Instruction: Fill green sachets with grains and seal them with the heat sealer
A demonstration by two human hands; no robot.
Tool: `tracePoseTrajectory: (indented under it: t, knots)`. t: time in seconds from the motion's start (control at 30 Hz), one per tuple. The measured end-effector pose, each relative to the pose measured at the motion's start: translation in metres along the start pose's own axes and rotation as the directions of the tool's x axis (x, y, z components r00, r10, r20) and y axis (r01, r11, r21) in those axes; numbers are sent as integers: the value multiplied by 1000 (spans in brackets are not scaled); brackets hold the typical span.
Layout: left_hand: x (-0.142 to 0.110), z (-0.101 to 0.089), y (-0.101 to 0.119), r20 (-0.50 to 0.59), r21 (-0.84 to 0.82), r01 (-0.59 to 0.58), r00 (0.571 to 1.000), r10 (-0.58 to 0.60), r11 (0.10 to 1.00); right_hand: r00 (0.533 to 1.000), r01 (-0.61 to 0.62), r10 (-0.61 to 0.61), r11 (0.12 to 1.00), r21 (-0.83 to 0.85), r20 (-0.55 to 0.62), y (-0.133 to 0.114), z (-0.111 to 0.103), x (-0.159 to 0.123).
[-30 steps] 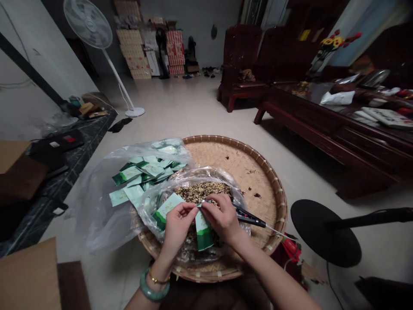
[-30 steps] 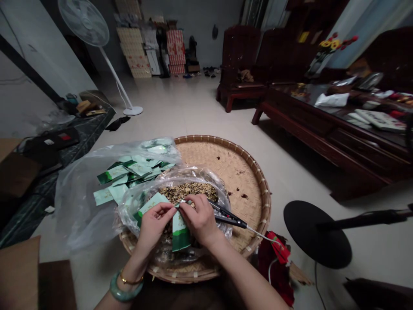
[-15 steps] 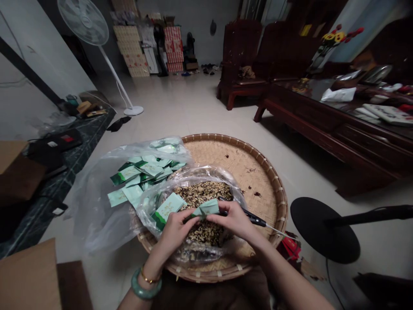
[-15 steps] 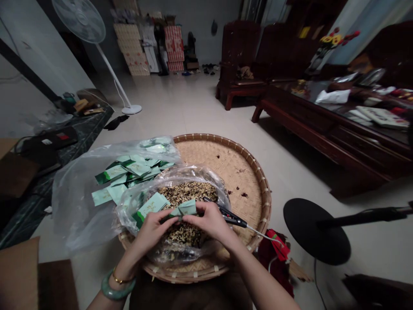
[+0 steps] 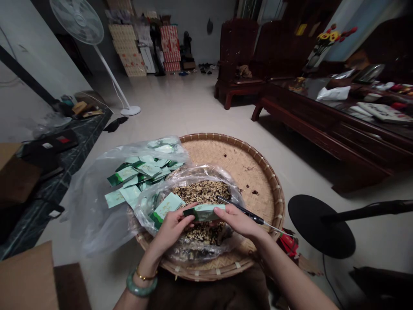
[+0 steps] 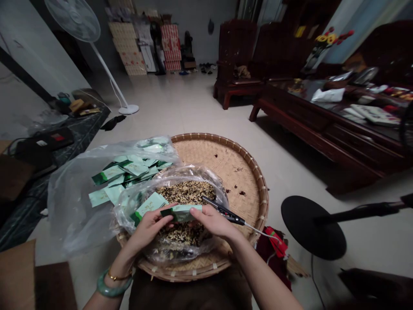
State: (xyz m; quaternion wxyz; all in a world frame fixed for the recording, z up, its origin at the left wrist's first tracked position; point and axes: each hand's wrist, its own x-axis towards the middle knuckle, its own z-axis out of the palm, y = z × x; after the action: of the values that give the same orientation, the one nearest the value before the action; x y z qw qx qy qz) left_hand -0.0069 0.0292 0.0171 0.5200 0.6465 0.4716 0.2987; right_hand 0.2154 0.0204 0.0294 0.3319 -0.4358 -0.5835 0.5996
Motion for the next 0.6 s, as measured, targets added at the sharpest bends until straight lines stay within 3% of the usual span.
tracePoseTrajectory:
  t: [0.1,0.13,0.2,0.27,0.33,0.43,0.6]
  knots:
    - [-2,-8,0,-77,252,-90,991,113,963,1000,-19,18,999,-42,-13,2,-7,1]
    - [-3,-9,1,-133,350,-144,970,202,926,999,-23,21,998,-59,-40,2,-8,1]
    - [-4,-7,6,-191,554,-259,886,424,791,997,-22,16,997,-76,-79,2,-7,3]
    - [-5,1,11,-105,717,-343,807,581,606,997,6,-12,997,-72,-77,0,-2,6]
    - [-5,10,14,30,779,-389,807,590,491,996,55,-59,997,-62,-64,-3,5,7]
    - [-2,17,11,98,738,-433,827,553,517,994,104,-106,994,-42,-36,-8,12,7]
    - [0,14,1,51,608,-442,851,523,660,995,78,-80,997,28,61,-13,11,5]
